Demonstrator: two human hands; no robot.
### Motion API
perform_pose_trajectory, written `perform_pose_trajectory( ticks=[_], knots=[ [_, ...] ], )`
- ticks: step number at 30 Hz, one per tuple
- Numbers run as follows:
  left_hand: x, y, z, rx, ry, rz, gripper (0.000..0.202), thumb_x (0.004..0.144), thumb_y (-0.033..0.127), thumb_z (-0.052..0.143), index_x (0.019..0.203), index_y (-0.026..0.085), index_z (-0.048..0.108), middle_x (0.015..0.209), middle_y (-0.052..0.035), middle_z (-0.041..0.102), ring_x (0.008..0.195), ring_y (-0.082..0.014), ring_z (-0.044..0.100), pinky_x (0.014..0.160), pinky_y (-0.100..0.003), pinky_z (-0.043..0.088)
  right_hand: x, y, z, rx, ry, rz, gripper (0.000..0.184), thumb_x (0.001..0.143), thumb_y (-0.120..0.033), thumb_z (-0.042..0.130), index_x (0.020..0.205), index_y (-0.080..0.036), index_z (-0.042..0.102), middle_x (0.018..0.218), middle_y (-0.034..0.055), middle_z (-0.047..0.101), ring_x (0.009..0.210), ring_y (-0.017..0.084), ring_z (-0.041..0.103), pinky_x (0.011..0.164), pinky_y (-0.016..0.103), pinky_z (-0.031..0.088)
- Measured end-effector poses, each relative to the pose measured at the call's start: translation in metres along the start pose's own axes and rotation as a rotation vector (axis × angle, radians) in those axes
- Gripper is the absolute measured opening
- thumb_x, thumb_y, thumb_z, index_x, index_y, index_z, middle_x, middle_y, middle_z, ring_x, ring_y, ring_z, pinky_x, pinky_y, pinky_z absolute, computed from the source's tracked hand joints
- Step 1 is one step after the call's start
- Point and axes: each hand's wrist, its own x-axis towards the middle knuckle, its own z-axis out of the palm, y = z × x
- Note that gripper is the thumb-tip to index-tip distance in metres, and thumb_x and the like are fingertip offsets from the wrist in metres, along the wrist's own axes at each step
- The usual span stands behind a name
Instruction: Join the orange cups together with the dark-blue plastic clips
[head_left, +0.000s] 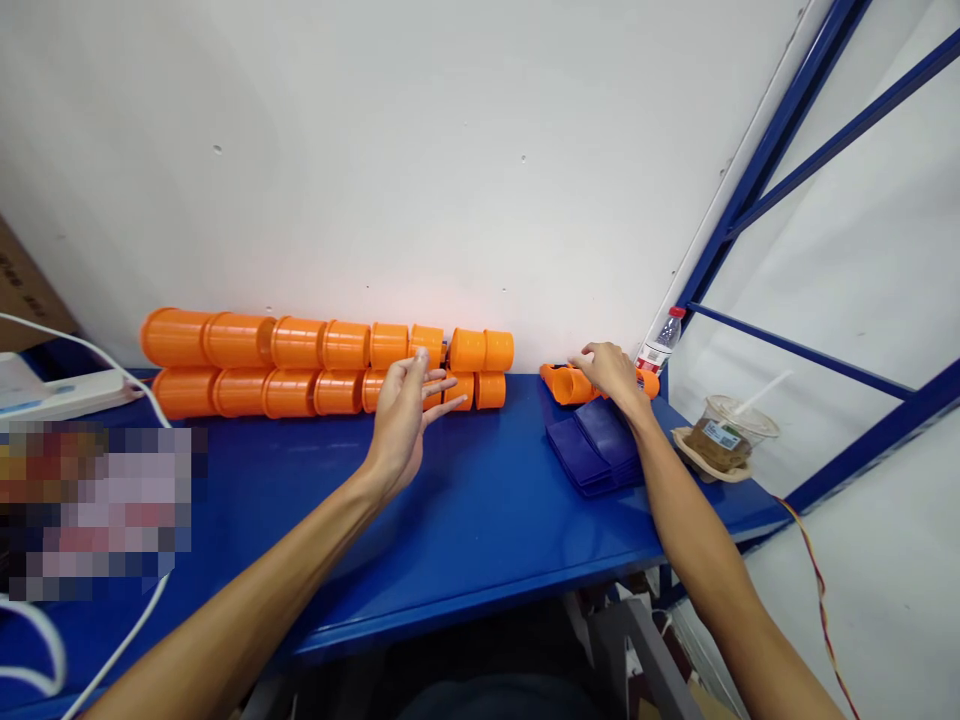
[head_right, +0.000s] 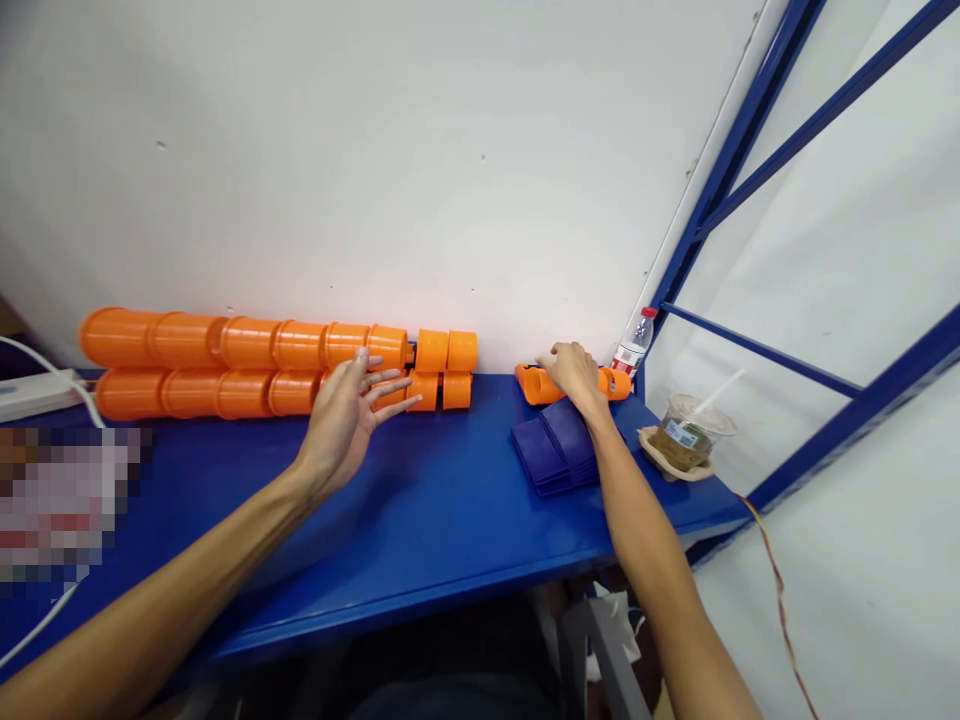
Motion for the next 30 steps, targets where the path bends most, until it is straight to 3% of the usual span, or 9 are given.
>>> perform_pose_trajectory(
  ticks=[3, 6, 10, 13, 18, 22, 25, 30],
  knots=[
    [0.001, 0.000, 0.000, -0.001, 0.001, 0.012, 0.048, 0.081, 0.063, 0.074, 0.096, 0.020, 0.058, 0.100, -0.0084, 0.064, 0.102, -0.0270, 0.071, 0.083, -0.046, 0.064, -0.002, 0.000, -0.007, 0.063, 0.119, 0.024, 0.035, 0.100, -0.038, 0.053, 0.117, -0.019, 0.076, 0.114, 0.0133, 0.077, 0.107, 0.028, 0.070, 0.087, 0.034, 0.049],
    [0.000, 0.001, 0.001, -0.003, 0.013, 0.020, 0.047, 0.081, 0.062, 0.074, 0.096, 0.020, 0.059, 0.099, -0.0082, 0.064, 0.100, -0.0262, 0.071, 0.082, -0.044, 0.064, -0.005, 0.000, -0.011, 0.124, 0.155, 0.017, 0.029, 0.096, -0.033, 0.055, 0.111, -0.020, 0.077, 0.108, 0.0094, 0.078, 0.100, 0.026, 0.071, 0.083, 0.033, 0.049],
    [-0.001, 0.002, 0.003, -0.002, 0.017, 0.026, 0.048, 0.080, 0.061, 0.075, 0.098, 0.019, 0.060, 0.099, -0.0081, 0.065, 0.098, -0.0253, 0.071, 0.080, -0.042, 0.064, -0.009, 0.001, -0.010, 0.192, 0.165, -0.003, 0.030, 0.093, -0.028, 0.058, 0.116, -0.020, 0.074, 0.106, 0.0075, 0.078, 0.099, 0.023, 0.070, 0.086, 0.032, 0.050],
    [-0.001, 0.001, 0.002, 0.006, 0.015, 0.023, 0.048, 0.080, 0.061, 0.075, 0.100, 0.019, 0.061, 0.099, -0.0085, 0.066, 0.099, -0.0253, 0.071, 0.079, -0.040, 0.064, -0.010, -0.006, -0.003, 0.239, 0.178, -0.139, 0.039, 0.089, -0.024, 0.063, 0.127, -0.018, 0.068, 0.114, 0.0089, 0.075, 0.109, 0.024, 0.066, 0.097, 0.036, 0.049],
    [0.001, -0.001, 0.000, 0.025, 0.008, 0.016, 0.049, 0.082, 0.062, 0.073, 0.101, 0.019, 0.060, 0.100, -0.0084, 0.066, 0.096, -0.0237, 0.072, 0.080, -0.039, 0.063, 0.004, -0.047, 0.019, 0.306, 0.078, -0.543, 0.079, 0.077, -0.017, 0.072, 0.151, -0.011, 0.046, 0.153, 0.0179, 0.051, 0.139, 0.030, 0.049, 0.117, 0.047, 0.039],
    [0.002, -0.001, -0.001, 0.032, 0.010, 0.016, 0.051, 0.078, 0.061, 0.077, 0.098, 0.018, 0.058, 0.100, -0.0082, 0.066, 0.095, -0.0231, 0.071, 0.080, -0.038, 0.062, 0.023, -0.083, 0.026, 0.321, -0.086, -0.679, 0.094, 0.073, -0.016, 0.076, 0.158, -0.012, 0.037, 0.161, 0.0203, 0.041, 0.146, 0.034, 0.043, 0.120, 0.047, 0.036],
    [0.001, -0.002, -0.001, 0.038, -0.001, 0.011, 0.049, 0.078, 0.060, 0.077, 0.097, 0.019, 0.058, 0.101, -0.0082, 0.066, 0.095, -0.0227, 0.071, 0.079, -0.037, 0.062, 0.033, -0.096, 0.029, 0.315, -0.156, -0.697, 0.091, 0.069, -0.013, 0.078, 0.153, -0.013, 0.044, 0.155, 0.0199, 0.049, 0.140, 0.034, 0.050, 0.116, 0.048, 0.041],
    [0.000, -0.001, -0.002, 0.034, -0.008, 0.015, 0.043, 0.083, 0.056, 0.074, 0.098, 0.019, 0.059, 0.100, -0.0077, 0.067, 0.093, -0.0213, 0.071, 0.078, -0.034, 0.062, 0.040, -0.091, 0.025, 0.376, -0.104, -0.704, 0.075, 0.070, -0.015, 0.078, 0.141, -0.017, 0.054, 0.144, 0.0151, 0.058, 0.129, 0.031, 0.057, 0.109, 0.044, 0.046]
  ],
)
